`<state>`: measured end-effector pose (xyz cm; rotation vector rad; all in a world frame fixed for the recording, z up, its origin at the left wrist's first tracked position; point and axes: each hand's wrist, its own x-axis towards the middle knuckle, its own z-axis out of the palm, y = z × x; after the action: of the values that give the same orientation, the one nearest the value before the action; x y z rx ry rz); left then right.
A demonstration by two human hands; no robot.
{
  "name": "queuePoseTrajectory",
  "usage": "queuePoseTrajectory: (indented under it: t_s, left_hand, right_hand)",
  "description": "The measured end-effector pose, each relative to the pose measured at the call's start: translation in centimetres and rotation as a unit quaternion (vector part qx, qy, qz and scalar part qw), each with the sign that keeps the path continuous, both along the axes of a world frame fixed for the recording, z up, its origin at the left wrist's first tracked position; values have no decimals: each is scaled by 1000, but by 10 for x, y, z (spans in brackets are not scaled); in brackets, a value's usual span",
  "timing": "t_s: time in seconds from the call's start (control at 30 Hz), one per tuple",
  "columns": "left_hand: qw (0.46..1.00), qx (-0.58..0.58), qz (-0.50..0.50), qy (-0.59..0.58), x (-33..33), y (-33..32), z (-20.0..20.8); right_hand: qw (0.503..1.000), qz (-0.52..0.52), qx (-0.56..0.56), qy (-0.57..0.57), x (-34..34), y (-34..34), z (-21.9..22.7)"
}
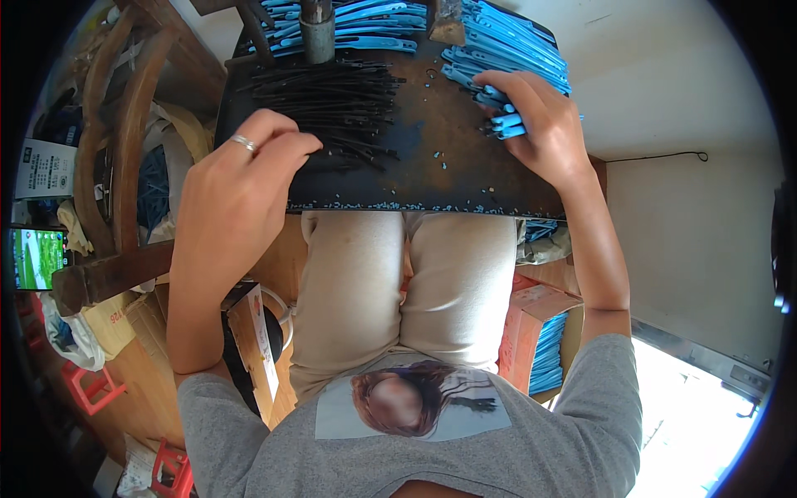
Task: Assembling small black components onto blue plastic tubes at a production workstation.
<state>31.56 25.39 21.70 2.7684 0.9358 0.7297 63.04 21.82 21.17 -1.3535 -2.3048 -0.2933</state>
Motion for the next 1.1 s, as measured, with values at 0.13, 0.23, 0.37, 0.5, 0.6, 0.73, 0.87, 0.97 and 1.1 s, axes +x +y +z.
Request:
queuePoseTrajectory:
  t_s: [0.13,0.23,0.37,0.5,0.6,0.73,0.87,0.97,1.1]
  left_hand:
    - [979,-41,1,-201,12,1,8]
    - [931,-126,-19,-343,36,2,10]
    - [878,-206,-45,-431,59,10,3]
    - [853,-252,-53,-453,72,16,-10]
    - [849,-266,-44,-454,77,19,-16]
    - [861,-258,-36,-437,81,19,-16]
    - [867,-242,-32,-434,85,22,-18]
    - [871,-233,-32,-431,87,23,-22]
    - [873,-242,-35,-421,88,24,-25]
  right_hand:
    - [998,14,-39,45,-10,-8,7]
    - [992,53,-34,107,-19,-10,10]
    - [980,89,-2,181,-34,-3,11]
    - [970,99,-5,223,-39,3,12]
    - [969,85,-3,233,-38,6,10]
    - [969,70,5,236,-37,7,7]
    - [963,39,-35,266,-36,6,9]
    - [963,43,-31,266,-36,6,11]
    - [958,52,-25,280,-35,8,7]
